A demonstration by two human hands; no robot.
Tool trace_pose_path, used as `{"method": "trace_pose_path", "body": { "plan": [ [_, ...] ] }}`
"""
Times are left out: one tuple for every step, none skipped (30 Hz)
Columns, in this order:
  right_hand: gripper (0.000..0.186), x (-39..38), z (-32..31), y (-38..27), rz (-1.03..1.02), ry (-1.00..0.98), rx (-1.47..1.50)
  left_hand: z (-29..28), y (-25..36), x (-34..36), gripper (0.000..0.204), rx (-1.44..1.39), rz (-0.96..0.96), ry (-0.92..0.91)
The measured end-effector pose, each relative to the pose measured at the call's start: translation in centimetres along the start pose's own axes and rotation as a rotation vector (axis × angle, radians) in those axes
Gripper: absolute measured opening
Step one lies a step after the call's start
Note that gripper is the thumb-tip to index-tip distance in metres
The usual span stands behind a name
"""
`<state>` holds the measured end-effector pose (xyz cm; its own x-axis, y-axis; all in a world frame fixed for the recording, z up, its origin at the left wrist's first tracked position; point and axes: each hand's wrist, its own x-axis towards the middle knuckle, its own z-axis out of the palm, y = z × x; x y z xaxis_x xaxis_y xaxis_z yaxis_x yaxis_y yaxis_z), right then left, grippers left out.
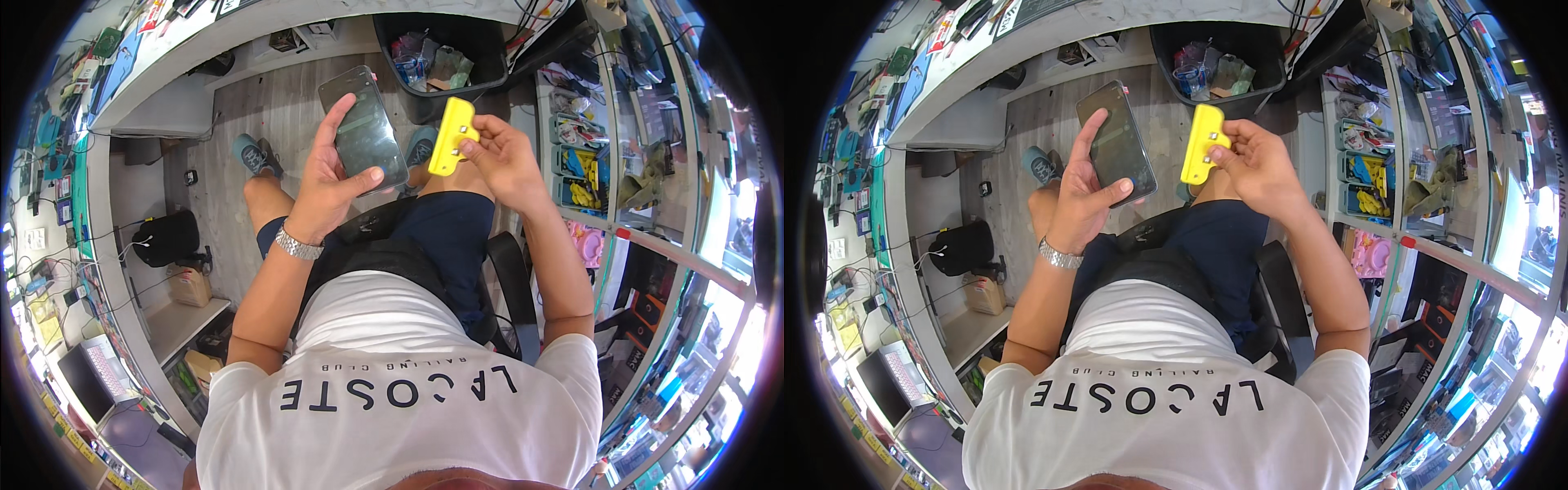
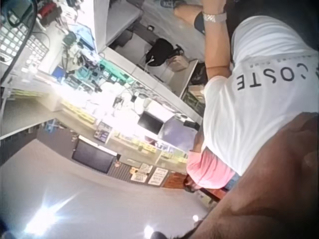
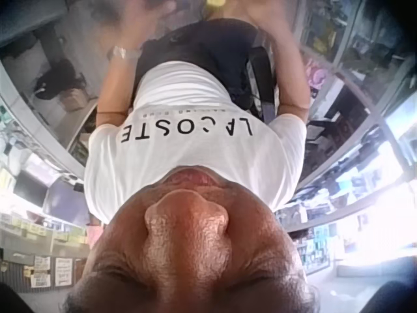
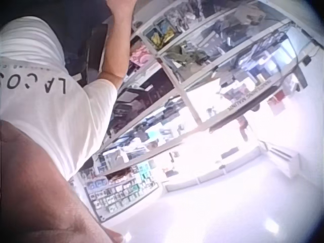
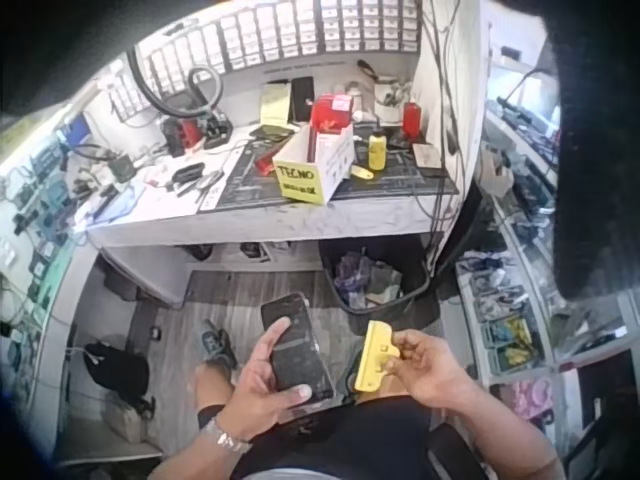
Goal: The person applies adhesive to the edges of a smartphone back cover and then presses it onto the phone body. They then use yellow and blue plastic clips to secure the back cover while the adhesive sets.
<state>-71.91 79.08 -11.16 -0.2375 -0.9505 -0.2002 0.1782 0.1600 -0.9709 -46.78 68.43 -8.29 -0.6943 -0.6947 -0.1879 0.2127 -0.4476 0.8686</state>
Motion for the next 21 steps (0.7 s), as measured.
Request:
{"method": "trace_pose_path", "body": {
  "plan": [
    [0.036,0.2,0.4,-0.5,0.038,-0.023,-0.041,0.0,0.2,0.0,0.097,0.002,-0.024,-0.006],
    [0.034,0.4,1.1,-1.4,0.076,-0.044,-0.082,0.1,0.3,-0.1,0.097,0.027,-0.009,-0.008],
    [0.031,0.6,1.7,-2.1,0.113,-0.065,-0.123,0.3,0.3,-0.1,0.096,0.052,0.007,-0.011],
    [0.027,0.7,2.0,-2.4,0.138,-0.065,-0.126,0.4,0.3,0.0,0.095,0.076,0.014,-0.013],
    [0.027,0.9,2.1,-2.2,0.141,-0.074,-0.141,0.3,0.2,0.1,0.094,0.108,0.048,-0.033],
    [0.027,1.3,2.0,-1.8,0.144,-0.084,-0.155,0.2,-0.2,0.2,0.093,0.140,0.081,-0.053],
    [0.027,1.4,2.0,-1.4,0.143,-0.092,-0.172,0.1,-0.5,0.2,0.091,0.173,0.118,-0.076],
    [0.026,1.4,2.1,-1.4,0.153,-0.089,-0.187,0.1,-0.6,0.2,0.091,0.178,0.124,-0.093],
    [0.026,1.5,2.2,-1.3,0.163,-0.086,-0.201,0.1,-0.6,0.1,0.090,0.183,0.130,-0.109],
    [0.026,1.5,2.3,-1.2,0.175,-0.084,-0.214,0.1,-0.8,0.1,0.090,0.189,0.134,-0.123],
    [0.026,1.4,2.4,-0.9,0.171,-0.071,-0.259,-0.1,-1.0,0.1,0.090,0.218,0.142,-0.139],
    [0.026,1.3,2.5,-0.5,0.167,-0.058,-0.304,-0.3,-1.4,0.1,0.091,0.247,0.150,-0.156],
    [0.026,1.3,2.5,-0.3,0.164,-0.046,-0.348,-0.5,-1.7,0.1,0.091,0.277,0.156,-0.171],
    [0.027,1.3,2.7,-0.2,0.169,-0.039,-0.342,-0.5,-1.8,0.1,0.091,0.280,0.156,-0.171],
    [0.027,1.2,2.8,-0.2,0.175,-0.033,-0.336,-0.5,-2.0,0.0,0.091,0.283,0.156,-0.172],
    [0.027,1.2,3.0,-0.1,0.180,-0.026,-0.330,-0.4,-2.1,0.0,0.091,0.287,0.155,-0.173],
    [0.027,1.1,3.1,-0.2,0.179,-0.027,-0.322,-0.4,-2.1,0.0,0.092,0.281,0.159,-0.173],
    [0.026,0.9,3.1,-0.2,0.177,-0.028,-0.314,-0.3,-2.1,0.0,0.093,0.276,0.162,-0.172],
    [0.026,0.9,3.1,-0.2,0.176,-0.027,-0.305,-0.2,-2.0,0.0,0.093,0.271,0.165,-0.174],
    [0.026,0.8,3.1,0.0,0.142,-0.022,-0.340,0.0,-1.9,0.0,0.095,0.271,0.162,-0.182],
    [0.026,0.7,3.0,0.3,0.108,-0.016,-0.375,0.2,-1.7,0.1,0.096,0.271,0.160,-0.190]
  ]
}}
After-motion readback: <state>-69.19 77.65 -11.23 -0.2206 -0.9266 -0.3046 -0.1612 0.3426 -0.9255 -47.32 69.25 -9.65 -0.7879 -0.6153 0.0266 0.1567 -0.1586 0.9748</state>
